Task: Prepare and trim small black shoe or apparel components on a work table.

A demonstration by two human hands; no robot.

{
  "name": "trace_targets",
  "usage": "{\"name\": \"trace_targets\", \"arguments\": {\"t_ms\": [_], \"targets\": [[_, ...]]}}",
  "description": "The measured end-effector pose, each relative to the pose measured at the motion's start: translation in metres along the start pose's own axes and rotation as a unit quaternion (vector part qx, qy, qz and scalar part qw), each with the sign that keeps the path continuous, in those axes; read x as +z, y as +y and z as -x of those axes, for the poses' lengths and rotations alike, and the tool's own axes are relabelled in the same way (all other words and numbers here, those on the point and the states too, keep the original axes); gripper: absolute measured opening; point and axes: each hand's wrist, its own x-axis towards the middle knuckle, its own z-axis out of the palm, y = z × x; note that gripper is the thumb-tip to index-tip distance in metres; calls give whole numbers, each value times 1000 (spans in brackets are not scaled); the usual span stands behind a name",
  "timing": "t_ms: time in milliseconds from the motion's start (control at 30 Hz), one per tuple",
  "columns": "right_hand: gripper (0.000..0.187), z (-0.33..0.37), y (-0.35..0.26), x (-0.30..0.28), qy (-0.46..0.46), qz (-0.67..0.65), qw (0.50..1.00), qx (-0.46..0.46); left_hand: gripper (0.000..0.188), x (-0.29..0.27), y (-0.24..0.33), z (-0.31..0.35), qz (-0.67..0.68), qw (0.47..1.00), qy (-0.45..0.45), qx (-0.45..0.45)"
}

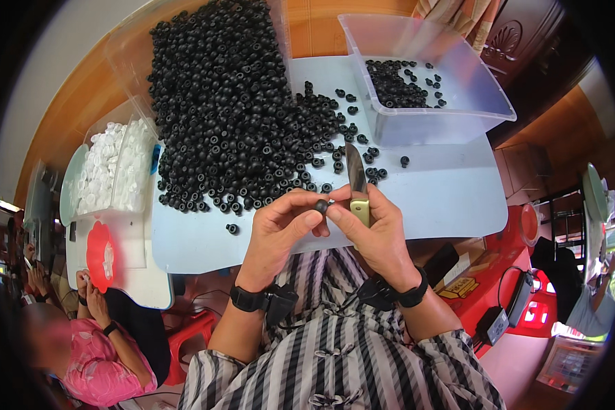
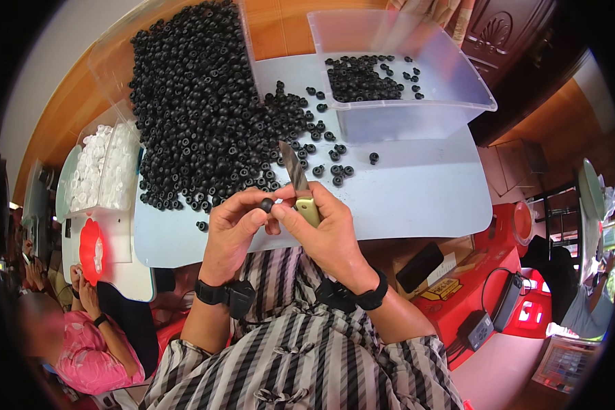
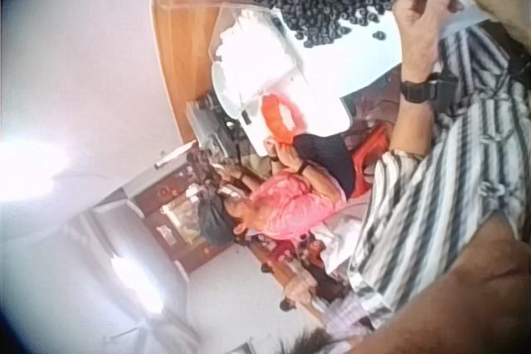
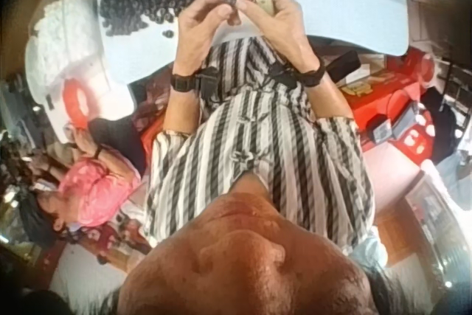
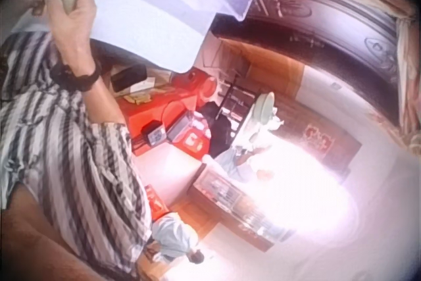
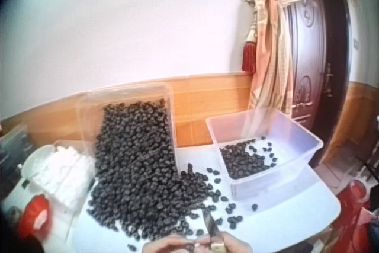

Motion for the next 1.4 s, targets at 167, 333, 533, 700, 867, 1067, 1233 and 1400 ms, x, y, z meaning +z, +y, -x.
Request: {"name": "trace_targets", "arguments": {"t_ms": [167, 333, 533, 700, 867, 1067, 1233, 1400], "targets": [[17, 3, -2, -5, -21, 39, 999, 17, 29, -1, 2, 1, -40, 999, -10, 6], [18, 5, -2, -4, -2, 24, 998, 52, 31, 2, -3, 2, -33, 999, 3, 22], [25, 5, 6, -6, 17, 16, 996, 85, 28, 4, -8, 0, -189, 970, 16, 149], [25, 4, 7, -6, 39, 5, 996, 85, 28, 7, -9, 0, -199, 968, 32, 150], [23, 3, 8, -11, 19, -38, 995, 92, 25, 7, -8, 3, -125, 987, 17, 96], [24, 0, -2, -12, 12, -20, 994, 102, 22, 8, -6, 4, -31, 999, 7, 31], [25, 1, -5, -11, 21, 145, 989, 36, 23, 2, -10, 6, -15, 1000, 12, 21], [27, 0, -10, -16, -20, 137, 990, 30, 25, 8, -9, 0, -123, 990, 10, 69]]}}
